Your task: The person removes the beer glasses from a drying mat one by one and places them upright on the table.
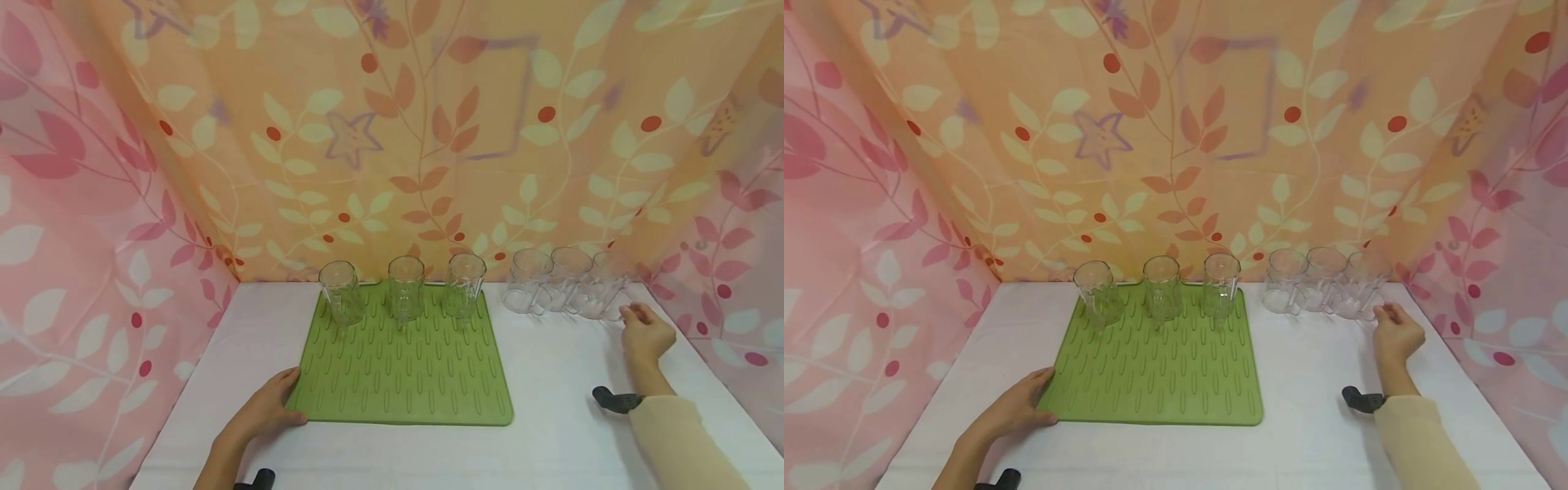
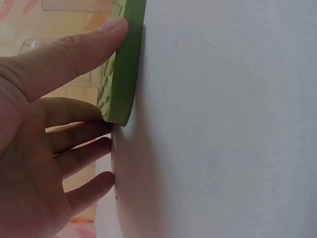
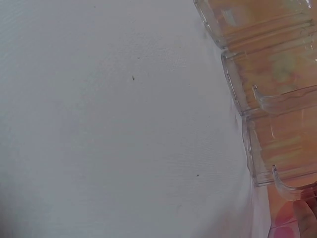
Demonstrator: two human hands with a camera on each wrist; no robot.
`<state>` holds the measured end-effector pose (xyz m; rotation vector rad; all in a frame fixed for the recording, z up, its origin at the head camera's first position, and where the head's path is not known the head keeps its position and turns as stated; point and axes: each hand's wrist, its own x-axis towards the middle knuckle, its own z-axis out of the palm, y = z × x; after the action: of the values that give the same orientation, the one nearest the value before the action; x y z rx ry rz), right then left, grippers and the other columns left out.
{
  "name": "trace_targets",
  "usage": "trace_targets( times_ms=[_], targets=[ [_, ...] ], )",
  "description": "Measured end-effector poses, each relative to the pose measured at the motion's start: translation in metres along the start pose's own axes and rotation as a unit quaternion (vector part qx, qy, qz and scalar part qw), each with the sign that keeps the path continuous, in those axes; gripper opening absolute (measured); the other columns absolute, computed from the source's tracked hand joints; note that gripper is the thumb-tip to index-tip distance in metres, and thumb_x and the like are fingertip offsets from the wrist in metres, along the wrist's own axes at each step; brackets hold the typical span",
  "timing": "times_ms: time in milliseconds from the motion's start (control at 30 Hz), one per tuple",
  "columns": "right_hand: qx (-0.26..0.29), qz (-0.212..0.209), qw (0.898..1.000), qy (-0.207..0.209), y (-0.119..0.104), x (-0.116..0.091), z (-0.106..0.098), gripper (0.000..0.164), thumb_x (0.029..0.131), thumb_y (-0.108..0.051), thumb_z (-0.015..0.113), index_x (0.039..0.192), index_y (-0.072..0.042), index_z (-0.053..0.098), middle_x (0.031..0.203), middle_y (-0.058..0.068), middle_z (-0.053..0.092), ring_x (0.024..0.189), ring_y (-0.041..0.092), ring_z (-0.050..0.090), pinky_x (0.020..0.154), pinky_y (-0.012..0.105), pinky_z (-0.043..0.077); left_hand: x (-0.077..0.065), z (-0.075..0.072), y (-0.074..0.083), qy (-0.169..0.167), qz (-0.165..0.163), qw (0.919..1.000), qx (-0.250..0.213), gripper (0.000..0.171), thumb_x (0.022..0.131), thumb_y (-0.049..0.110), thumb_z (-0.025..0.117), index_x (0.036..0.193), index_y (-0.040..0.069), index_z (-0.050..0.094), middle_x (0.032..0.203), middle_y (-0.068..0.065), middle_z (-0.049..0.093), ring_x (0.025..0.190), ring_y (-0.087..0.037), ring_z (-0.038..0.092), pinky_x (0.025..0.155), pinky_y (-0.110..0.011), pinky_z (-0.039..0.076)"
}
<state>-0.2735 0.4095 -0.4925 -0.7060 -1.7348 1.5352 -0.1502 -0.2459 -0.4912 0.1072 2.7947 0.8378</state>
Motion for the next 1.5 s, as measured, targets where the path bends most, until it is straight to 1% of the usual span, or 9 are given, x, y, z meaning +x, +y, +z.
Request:
trace_targets(
  times_ms=[233,400,567,700,767,933,1167,1367,1500],
  targets=[
    [0.008,-0.015,1.000,0.003,0.002,-0.003,0.000,0.018,0.083,-0.003,0.073,0.095,-0.016,0.077,0.061,-0.032,0.059,0.058,-0.013,0.054,0.054,0.000,0.043,-0.001,-0.001,0.002,-0.001,-0.005,1.0000,-0.001,0.102,0.064,0.027,0.089,0.144,-0.010,0.038,0.150,-0.025,0.040,0.140,-0.047,0.034,0.112,-0.062,0.032],
    [-0.004,-0.022,1.000,-0.004,0.000,-0.002,0.001,0.021,0.082,-0.002,0.074,0.098,-0.015,0.077,0.060,-0.033,0.058,0.059,-0.015,0.054,0.055,-0.001,0.042,-0.001,0.000,0.001,0.003,-0.005,1.0000,-0.001,0.102,0.063,0.026,0.090,0.144,-0.010,0.038,0.150,-0.025,0.040,0.139,-0.047,0.034,0.111,-0.062,0.032],
    [-0.028,0.004,0.999,-0.018,-0.007,-0.006,-0.005,0.041,0.084,-0.009,0.074,0.123,0.002,0.066,0.071,-0.033,0.061,0.063,-0.017,0.054,0.059,-0.004,0.042,0.001,0.004,0.000,0.001,-0.018,0.9998,-0.001,0.103,0.063,0.027,0.089,0.144,-0.009,0.037,0.152,-0.025,0.037,0.140,-0.047,0.033,0.112,-0.063,0.031],
    [-0.042,0.020,0.999,-0.008,-0.012,-0.015,-0.013,0.051,0.084,-0.019,0.076,0.131,-0.005,0.061,0.103,-0.023,0.069,0.079,-0.013,0.056,0.069,-0.003,0.045,0.001,0.004,0.000,-0.001,-0.020,0.9998,-0.001,0.104,0.063,0.028,0.089,0.144,-0.009,0.037,0.152,-0.025,0.037,0.140,-0.048,0.033,0.112,-0.063,0.030],
    [-0.045,0.007,0.999,0.002,-0.014,-0.019,-0.017,0.050,0.083,-0.021,0.077,0.130,-0.009,0.063,0.112,-0.018,0.069,0.087,-0.010,0.057,0.073,-0.003,0.045,0.000,0.003,0.000,0.000,-0.019,0.9998,-0.003,0.103,0.063,0.027,0.089,0.145,-0.009,0.037,0.152,-0.025,0.037,0.140,-0.047,0.033,0.113,-0.062,0.030],
    [-0.005,-0.017,1.000,0.005,-0.027,-0.030,-0.022,0.048,0.082,-0.016,0.078,0.128,-0.010,0.065,0.104,-0.017,0.067,0.092,-0.007,0.057,0.073,-0.003,0.046,0.000,0.002,0.001,0.001,-0.016,0.9999,-0.002,0.103,0.063,0.027,0.089,0.144,-0.009,0.037,0.152,-0.025,0.038,0.140,-0.047,0.033,0.113,-0.062,0.030],
    [0.048,-0.022,0.998,-0.044,-0.049,-0.056,-0.022,0.047,0.082,-0.011,0.077,0.128,-0.007,0.064,0.094,-0.020,0.067,0.089,-0.005,0.061,0.072,-0.003,0.046,0.000,0.002,0.000,-0.001,-0.015,0.9999,0.001,0.103,0.063,0.027,0.089,0.144,-0.009,0.037,0.152,-0.026,0.037,0.140,-0.048,0.032,0.113,-0.063,0.030],
    [0.081,-0.054,0.990,-0.106,-0.059,-0.081,-0.012,0.047,0.084,-0.004,0.074,0.129,-0.001,0.062,0.099,-0.017,0.069,0.098,-0.001,0.061,0.076,-0.001,0.048,0.001,0.002,0.000,-0.001,-0.016,0.9999,0.002,0.103,0.063,0.027,0.089,0.145,-0.008,0.037,0.152,-0.025,0.037,0.140,-0.048,0.032,0.113,-0.062,0.029],
    [0.101,-0.049,0.983,-0.145,-0.061,-0.098,-0.003,0.049,0.084,0.001,0.072,0.131,0.002,0.059,0.103,-0.014,0.069,0.103,0.001,0.060,0.077,0.001,0.049,0.002,0.002,0.000,-0.003,-0.016,0.9999,0.001,0.104,0.063,0.027,0.089,0.145,-0.008,0.037,0.152,-0.025,0.037,0.140,-0.048,0.032,0.113,-0.062,0.029]
  ],
)
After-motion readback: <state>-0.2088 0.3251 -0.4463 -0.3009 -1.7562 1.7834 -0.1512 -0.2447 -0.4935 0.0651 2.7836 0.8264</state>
